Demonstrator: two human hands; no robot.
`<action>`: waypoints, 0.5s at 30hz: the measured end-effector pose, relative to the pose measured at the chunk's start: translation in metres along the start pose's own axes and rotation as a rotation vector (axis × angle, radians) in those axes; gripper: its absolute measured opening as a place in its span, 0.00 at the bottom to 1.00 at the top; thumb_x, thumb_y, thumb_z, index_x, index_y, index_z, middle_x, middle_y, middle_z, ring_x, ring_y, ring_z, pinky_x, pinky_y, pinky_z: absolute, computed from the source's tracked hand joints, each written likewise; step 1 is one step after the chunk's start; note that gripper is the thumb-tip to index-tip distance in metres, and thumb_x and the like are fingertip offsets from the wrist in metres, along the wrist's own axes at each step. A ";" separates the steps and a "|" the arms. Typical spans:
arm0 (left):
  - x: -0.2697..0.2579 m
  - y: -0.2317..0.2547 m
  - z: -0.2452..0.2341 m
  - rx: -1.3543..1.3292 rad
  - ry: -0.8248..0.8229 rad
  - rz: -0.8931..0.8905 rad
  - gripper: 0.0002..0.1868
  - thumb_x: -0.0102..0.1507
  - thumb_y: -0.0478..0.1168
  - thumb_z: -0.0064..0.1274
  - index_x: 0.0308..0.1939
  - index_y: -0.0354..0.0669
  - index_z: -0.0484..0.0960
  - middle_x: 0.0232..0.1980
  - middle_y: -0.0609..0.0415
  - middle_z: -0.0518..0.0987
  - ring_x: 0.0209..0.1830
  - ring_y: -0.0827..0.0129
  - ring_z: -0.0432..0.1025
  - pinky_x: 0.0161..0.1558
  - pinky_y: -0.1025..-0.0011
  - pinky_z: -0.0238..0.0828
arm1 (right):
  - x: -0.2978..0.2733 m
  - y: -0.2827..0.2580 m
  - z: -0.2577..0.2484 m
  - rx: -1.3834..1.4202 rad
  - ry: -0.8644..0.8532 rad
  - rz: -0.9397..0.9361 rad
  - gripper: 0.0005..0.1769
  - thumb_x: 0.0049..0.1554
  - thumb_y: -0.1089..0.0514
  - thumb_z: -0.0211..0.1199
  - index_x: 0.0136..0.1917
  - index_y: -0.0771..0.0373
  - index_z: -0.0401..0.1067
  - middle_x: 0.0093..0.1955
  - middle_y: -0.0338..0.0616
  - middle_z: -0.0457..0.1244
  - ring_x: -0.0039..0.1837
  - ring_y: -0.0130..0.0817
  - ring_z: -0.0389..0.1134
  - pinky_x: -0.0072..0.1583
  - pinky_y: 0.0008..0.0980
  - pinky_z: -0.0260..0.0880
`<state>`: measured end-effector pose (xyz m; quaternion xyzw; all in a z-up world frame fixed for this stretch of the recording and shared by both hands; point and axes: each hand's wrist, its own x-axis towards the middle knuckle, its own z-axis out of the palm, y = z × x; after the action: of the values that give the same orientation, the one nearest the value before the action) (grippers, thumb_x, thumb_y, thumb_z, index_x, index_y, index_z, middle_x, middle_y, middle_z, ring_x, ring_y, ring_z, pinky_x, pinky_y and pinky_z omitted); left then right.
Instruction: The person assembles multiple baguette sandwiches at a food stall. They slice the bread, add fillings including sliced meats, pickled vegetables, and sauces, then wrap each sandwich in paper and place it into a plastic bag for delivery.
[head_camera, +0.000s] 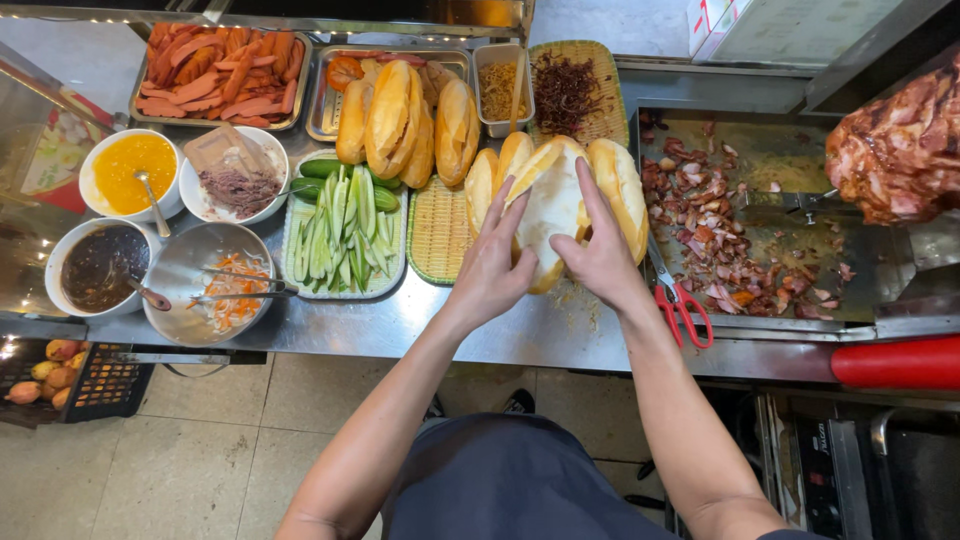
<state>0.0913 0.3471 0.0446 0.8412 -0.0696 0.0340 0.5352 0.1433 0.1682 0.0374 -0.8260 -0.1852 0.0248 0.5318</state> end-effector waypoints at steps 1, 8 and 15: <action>0.002 -0.001 -0.002 -0.006 0.033 0.087 0.39 0.60 0.35 0.49 0.77 0.32 0.60 0.83 0.34 0.49 0.78 0.40 0.57 0.73 0.58 0.57 | 0.001 0.001 -0.004 0.037 -0.015 -0.038 0.54 0.51 0.68 0.62 0.85 0.63 0.41 0.86 0.58 0.44 0.86 0.44 0.44 0.81 0.37 0.44; 0.004 -0.015 0.000 -0.124 0.043 0.131 0.39 0.62 0.36 0.50 0.78 0.35 0.59 0.81 0.36 0.58 0.83 0.47 0.54 0.79 0.60 0.49 | -0.002 0.011 -0.023 0.663 -0.077 0.080 0.57 0.49 0.74 0.57 0.86 0.61 0.36 0.88 0.53 0.40 0.84 0.39 0.46 0.79 0.35 0.49; 0.010 -0.015 0.009 -0.103 -0.040 -0.022 0.38 0.67 0.44 0.54 0.79 0.45 0.59 0.83 0.36 0.49 0.83 0.45 0.49 0.76 0.54 0.49 | 0.007 0.028 -0.021 0.407 -0.098 0.020 0.54 0.50 0.72 0.62 0.85 0.62 0.42 0.87 0.53 0.43 0.85 0.40 0.46 0.79 0.37 0.48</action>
<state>0.1034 0.3443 0.0287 0.8138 -0.0727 0.0076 0.5766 0.1628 0.1419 0.0224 -0.7010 -0.1936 0.1070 0.6779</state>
